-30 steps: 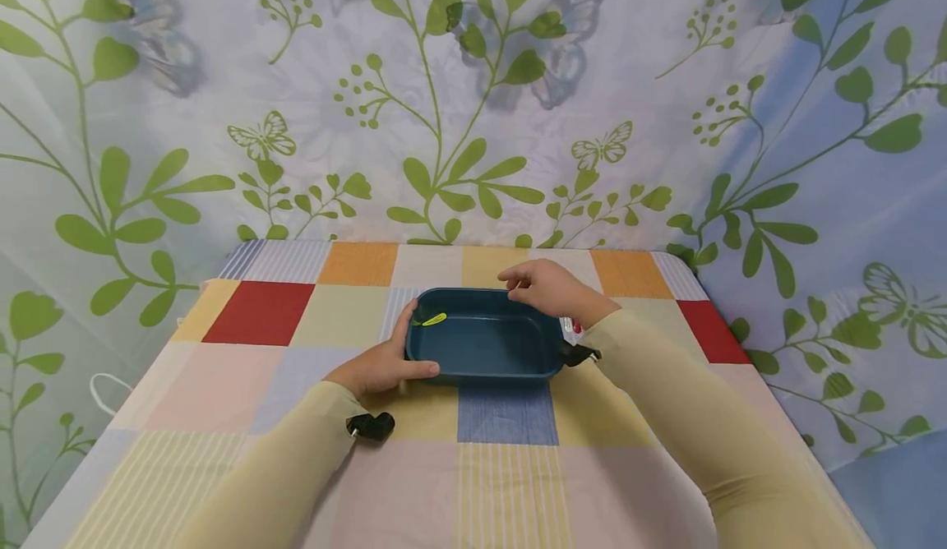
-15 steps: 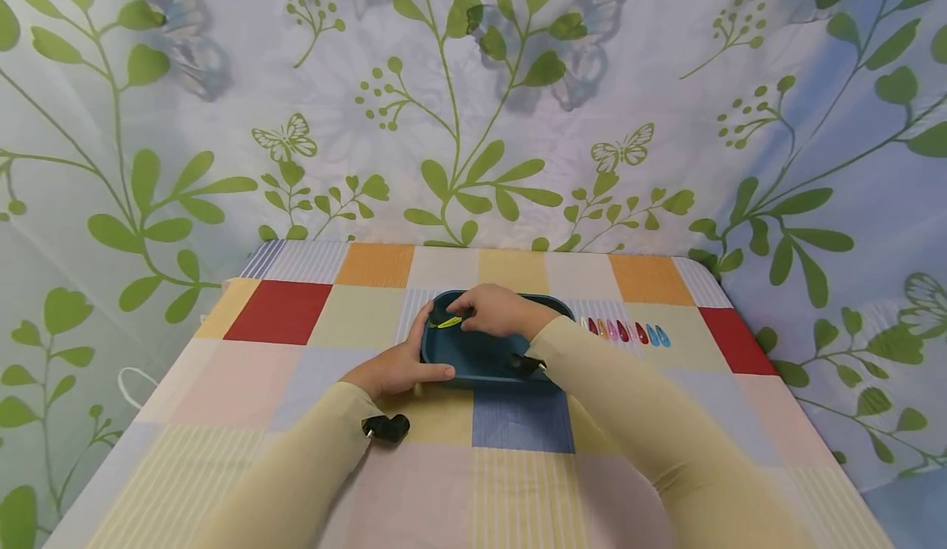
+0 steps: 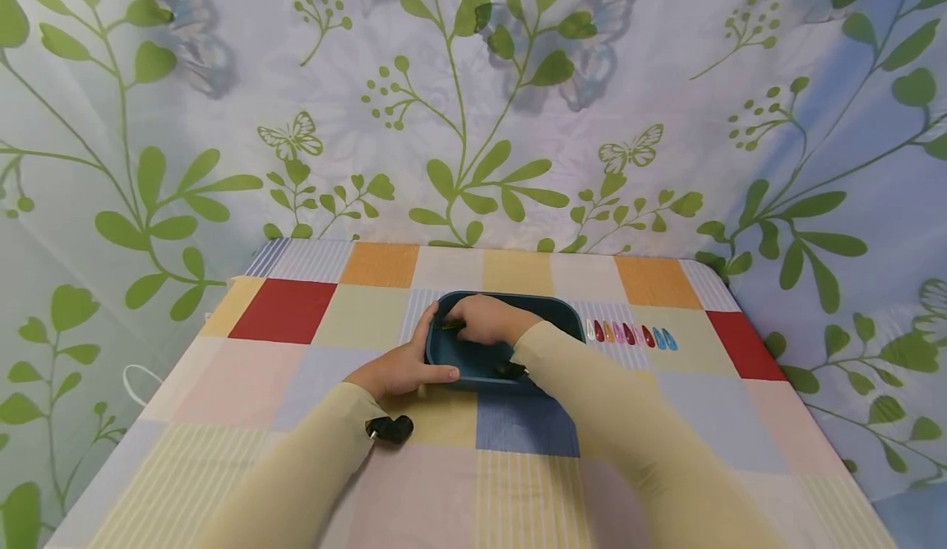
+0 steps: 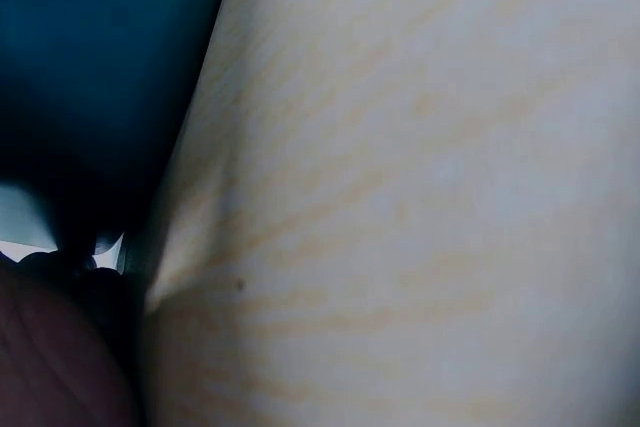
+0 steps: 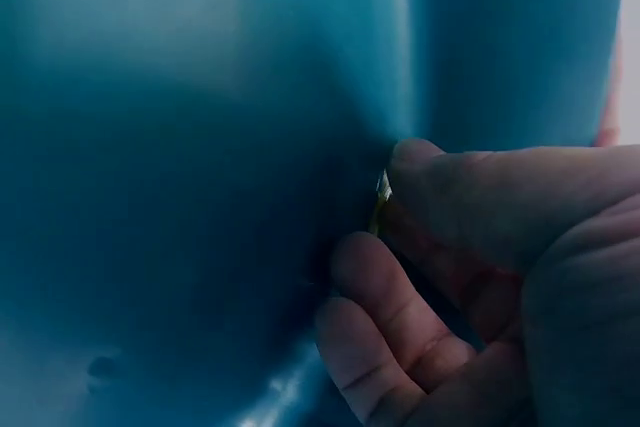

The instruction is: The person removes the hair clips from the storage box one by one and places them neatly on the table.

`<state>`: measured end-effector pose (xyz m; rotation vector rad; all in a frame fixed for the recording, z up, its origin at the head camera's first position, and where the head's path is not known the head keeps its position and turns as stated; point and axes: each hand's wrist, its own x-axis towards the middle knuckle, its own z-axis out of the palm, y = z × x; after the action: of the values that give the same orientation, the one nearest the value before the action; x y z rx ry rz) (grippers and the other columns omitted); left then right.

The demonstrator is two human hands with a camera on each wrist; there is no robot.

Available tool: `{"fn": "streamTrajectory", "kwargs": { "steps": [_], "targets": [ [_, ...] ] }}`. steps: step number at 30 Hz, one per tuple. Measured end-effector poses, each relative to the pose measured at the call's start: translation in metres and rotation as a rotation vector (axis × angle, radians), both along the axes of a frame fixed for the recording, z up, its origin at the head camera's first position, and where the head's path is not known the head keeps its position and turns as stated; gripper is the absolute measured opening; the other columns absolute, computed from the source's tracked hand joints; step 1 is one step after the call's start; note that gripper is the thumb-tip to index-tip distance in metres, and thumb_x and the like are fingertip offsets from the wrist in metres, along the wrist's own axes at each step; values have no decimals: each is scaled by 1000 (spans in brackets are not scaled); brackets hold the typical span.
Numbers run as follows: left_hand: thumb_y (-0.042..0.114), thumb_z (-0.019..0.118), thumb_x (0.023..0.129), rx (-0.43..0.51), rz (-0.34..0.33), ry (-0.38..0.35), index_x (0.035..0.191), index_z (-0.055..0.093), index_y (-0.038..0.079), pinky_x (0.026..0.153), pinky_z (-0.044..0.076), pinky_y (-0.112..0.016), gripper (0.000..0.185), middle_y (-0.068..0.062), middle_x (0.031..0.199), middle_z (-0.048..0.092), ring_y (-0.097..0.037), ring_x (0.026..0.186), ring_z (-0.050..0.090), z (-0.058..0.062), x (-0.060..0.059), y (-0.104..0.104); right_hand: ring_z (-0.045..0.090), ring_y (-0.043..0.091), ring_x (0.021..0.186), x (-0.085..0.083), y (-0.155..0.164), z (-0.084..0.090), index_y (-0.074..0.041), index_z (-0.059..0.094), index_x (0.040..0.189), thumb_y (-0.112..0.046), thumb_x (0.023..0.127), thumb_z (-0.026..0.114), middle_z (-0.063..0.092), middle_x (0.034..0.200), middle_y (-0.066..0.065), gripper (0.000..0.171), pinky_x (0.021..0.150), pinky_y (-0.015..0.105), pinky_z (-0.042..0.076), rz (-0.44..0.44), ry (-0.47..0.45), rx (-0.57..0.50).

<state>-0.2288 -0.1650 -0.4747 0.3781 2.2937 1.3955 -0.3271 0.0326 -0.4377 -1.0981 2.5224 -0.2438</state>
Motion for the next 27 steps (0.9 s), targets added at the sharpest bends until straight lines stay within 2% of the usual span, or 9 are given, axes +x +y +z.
{"fn": "streamTrajectory", "kwargs": {
  "steps": [9, 17, 27],
  "targets": [
    [51, 81, 89, -21, 13, 6, 166, -18, 38, 126, 26, -58, 126, -21, 173, 15, -38, 145, 42, 3, 1, 2, 67, 19, 126, 4, 1, 1, -17, 74, 134, -11, 100, 71, 74, 132, 0, 34, 113, 39, 50, -2, 20, 9],
    [49, 81, 89, -35, 24, 4, 166, -17, 40, 126, 26, -58, 125, -16, 176, 9, -37, 148, 39, 1, 0, 3, 69, 19, 121, 2, 3, -3, -16, 78, 127, -8, 99, 71, 77, 127, 1, 30, 108, 37, 53, -9, 28, 19],
    [56, 81, 87, -45, 4, 22, 166, -19, 38, 126, 27, -60, 128, -19, 176, 8, -41, 147, 41, 3, 2, 2, 68, 21, 124, -1, 12, -3, -13, 77, 129, -6, 98, 71, 74, 132, 4, 32, 110, 40, 52, -4, 16, -36]
  ]
}}
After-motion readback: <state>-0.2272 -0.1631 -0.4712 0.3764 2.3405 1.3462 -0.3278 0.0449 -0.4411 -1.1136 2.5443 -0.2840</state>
